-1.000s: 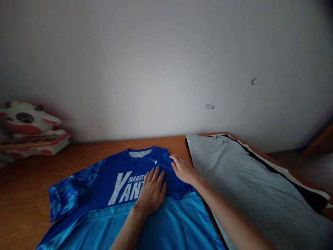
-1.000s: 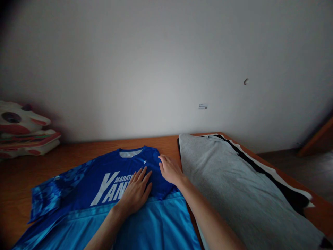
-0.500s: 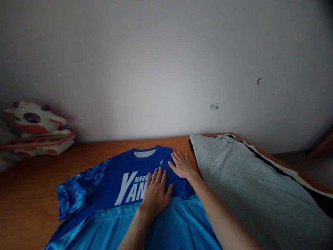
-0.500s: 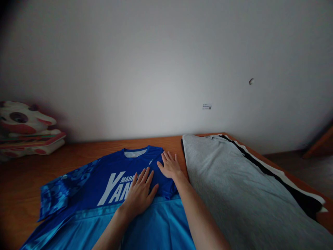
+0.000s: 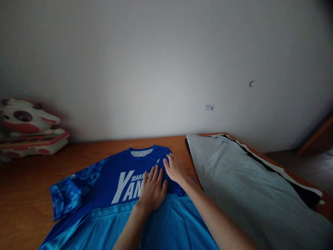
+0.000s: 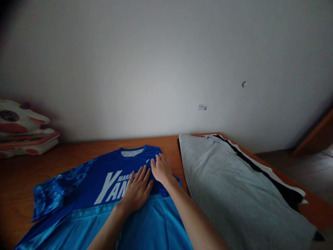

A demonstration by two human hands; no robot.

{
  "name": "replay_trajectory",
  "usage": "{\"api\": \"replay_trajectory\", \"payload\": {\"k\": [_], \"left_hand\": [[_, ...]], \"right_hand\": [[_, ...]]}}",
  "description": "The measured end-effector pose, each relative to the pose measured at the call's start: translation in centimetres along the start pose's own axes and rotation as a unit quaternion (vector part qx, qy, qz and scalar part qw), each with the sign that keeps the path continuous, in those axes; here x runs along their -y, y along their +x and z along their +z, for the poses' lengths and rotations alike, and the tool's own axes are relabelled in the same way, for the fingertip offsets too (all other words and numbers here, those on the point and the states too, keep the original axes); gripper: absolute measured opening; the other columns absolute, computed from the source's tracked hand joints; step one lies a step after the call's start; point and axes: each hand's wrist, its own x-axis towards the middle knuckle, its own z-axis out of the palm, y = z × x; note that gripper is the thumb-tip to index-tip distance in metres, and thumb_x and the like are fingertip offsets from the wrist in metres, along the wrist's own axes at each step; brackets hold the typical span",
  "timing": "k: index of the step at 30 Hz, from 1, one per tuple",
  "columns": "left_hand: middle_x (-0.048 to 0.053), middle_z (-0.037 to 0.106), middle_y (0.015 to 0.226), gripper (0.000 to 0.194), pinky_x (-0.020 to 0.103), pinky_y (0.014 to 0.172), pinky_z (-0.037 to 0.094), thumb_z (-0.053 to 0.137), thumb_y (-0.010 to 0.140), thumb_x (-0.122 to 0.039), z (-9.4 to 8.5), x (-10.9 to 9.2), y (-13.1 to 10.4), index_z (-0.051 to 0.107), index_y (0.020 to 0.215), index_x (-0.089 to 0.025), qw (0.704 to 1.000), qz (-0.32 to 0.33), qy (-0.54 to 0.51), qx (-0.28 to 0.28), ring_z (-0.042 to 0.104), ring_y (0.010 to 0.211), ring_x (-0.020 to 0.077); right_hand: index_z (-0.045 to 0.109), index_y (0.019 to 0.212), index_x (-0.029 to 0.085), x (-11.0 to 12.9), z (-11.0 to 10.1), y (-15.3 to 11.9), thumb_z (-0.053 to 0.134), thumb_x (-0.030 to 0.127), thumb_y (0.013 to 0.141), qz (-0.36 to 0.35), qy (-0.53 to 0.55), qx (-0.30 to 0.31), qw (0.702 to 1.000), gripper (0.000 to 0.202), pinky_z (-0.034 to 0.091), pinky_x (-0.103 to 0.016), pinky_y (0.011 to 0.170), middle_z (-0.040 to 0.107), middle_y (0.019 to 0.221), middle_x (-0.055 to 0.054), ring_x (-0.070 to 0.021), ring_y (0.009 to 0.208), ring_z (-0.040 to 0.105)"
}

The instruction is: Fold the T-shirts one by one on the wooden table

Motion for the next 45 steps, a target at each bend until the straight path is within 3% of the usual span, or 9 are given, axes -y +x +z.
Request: {"api": "replay_trajectory", "payload": {"k": [8, 13, 19, 25, 29, 34, 37, 42, 45], "left_hand": [[0.019, 0.044, 0.155, 0.052, 0.057, 0.117, 0.029, 0.04, 0.093, -0.023, -0.5, 0.2, 0.2, 0.047, 0.143, -0.01, 0.997, -0.029, -0.042, -0.055, 0.038, 0.145, 0.0326], [0.011, 0.069, 0.11, 0.022, 0.041, 0.091, 0.048, 0.05, 0.088, -0.026, -2.6, -0.6, 0.2, 0.062, 0.104, -0.017, 0.995, -0.014, -0.051, -0.086, 0.064, 0.104, 0.0271], [0.005, 0.071, 0.078, 0.037, 0.031, 0.067, 0.042, 0.044, 0.096, -0.042, -3.7, -1.8, -0.2, 0.062, 0.07, -0.022, 0.998, 0.054, -0.031, 0.006, 0.067, 0.073, 0.021], [0.007, 0.075, 0.073, 0.048, 0.03, 0.057, 0.035, 0.042, 0.095, -0.05, -5.0, -2.7, -0.8, 0.071, 0.07, -0.021, 0.989, 0.064, -0.089, 0.103, 0.069, 0.067, 0.0213], [0.002, 0.069, 0.059, 0.043, 0.026, 0.05, 0.031, 0.052, 0.09, -0.048, -6.4, -2.8, -1.3, 0.075, 0.068, -0.019, 0.942, 0.122, -0.203, 0.237, 0.058, 0.052, 0.0141], [0.002, 0.074, 0.071, 0.029, 0.022, 0.057, 0.044, 0.068, 0.08, -0.047, -6.5, -2.5, -1.8, 0.08, 0.082, -0.02, 0.85, 0.154, -0.333, 0.379, 0.064, 0.062, 0.0144], [0.003, 0.077, 0.079, 0.03, 0.023, 0.062, 0.048, 0.066, 0.082, -0.046, -5.6, -2.3, -1.6, 0.079, 0.089, -0.02, 0.864, 0.138, -0.381, 0.298, 0.067, 0.069, 0.016], [0.004, 0.075, 0.086, 0.028, 0.029, 0.072, 0.051, 0.05, 0.094, -0.038, -3.5, -0.8, -0.3, 0.072, 0.091, -0.021, 0.934, 0.07, -0.35, -0.016, 0.067, 0.076, 0.0181], [0.009, 0.071, 0.097, 0.022, 0.041, 0.088, 0.049, 0.049, 0.093, -0.033, -2.3, 0.5, 0.3, 0.068, 0.095, -0.021, 0.945, 0.015, -0.303, -0.122, 0.065, 0.092, 0.0251]], "right_hand": [[0.054, 0.139, 0.013, 0.3, 1.8, -2.5, 0.038, 0.038, 0.103, -0.047, 0.012, 0.002, 0.999, 0.047, 0.021, -0.054, 0.12, 0.047, 0.152, -0.018, -0.0306, 0.147, 0.034], [0.061, 0.127, 0.014, -1.0, 2.2, -1.7, 0.039, 0.04, 0.101, -0.031, 0.186, -0.056, 0.98, 0.043, 0.028, -0.048, 0.118, 0.06, 0.139, -0.018, -0.028, 0.137, 0.048], [0.07, 0.11, 0.021, -2.4, 2.3, -0.9, 0.027, 0.053, 0.102, 0.011, 0.291, -0.075, 0.954, 0.054, 0.042, -0.039, 0.11, 0.069, 0.127, -0.01, -0.023, 0.125, 0.059], [0.072, 0.107, 0.023, -2.4, 2.2, -0.9, 0.025, 0.051, 0.103, -0.004, 0.283, -0.054, 0.957, 0.055, 0.042, -0.035, 0.107, 0.072, 0.12, -0.007, -0.0202, 0.121, 0.061], [0.076, 0.098, 0.027, -2.3, 2.2, -0.4, 0.031, 0.052, 0.103, -0.015, 0.239, -0.003, 0.971, 0.052, 0.033, -0.044, 0.114, 0.07, 0.126, -0.005, -0.0236, 0.127, 0.056], [0.075, 0.099, 0.025, -1.6, 2.1, -0.6, 0.04, 0.048, 0.102, -0.012, 0.178, 0.033, 0.983, 0.042, 0.025, -0.055, 0.115, 0.062, 0.14, -0.008, -0.0291, 0.137, 0.047], [0.069, 0.114, 0.023, -0.9, 2.1, -1.5, 0.046, 0.04, 0.101, -0.035, 0.129, 0.01, 0.991, 0.031, 0.022, -0.055, 0.117, 0.058, 0.143, -0.01, -0.0289, 0.141, 0.041], [0.061, 0.125, 0.02, -0.9, 2.5, -2.3, 0.046, 0.04, 0.101, -0.076, 0.045, -0.047, 0.995, 0.034, 0.027, -0.057, 0.116, 0.056, 0.145, -0.014, -0.0302, 0.142, 0.041], [0.059, 0.127, 0.019, -1.4, 2.6, -2.3, 0.041, 0.039, 0.102, -0.1, 0.064, -0.096, 0.988, 0.037, 0.035, -0.051, 0.114, 0.058, 0.142, -0.015, -0.027, 0.137, 0.049]]}}
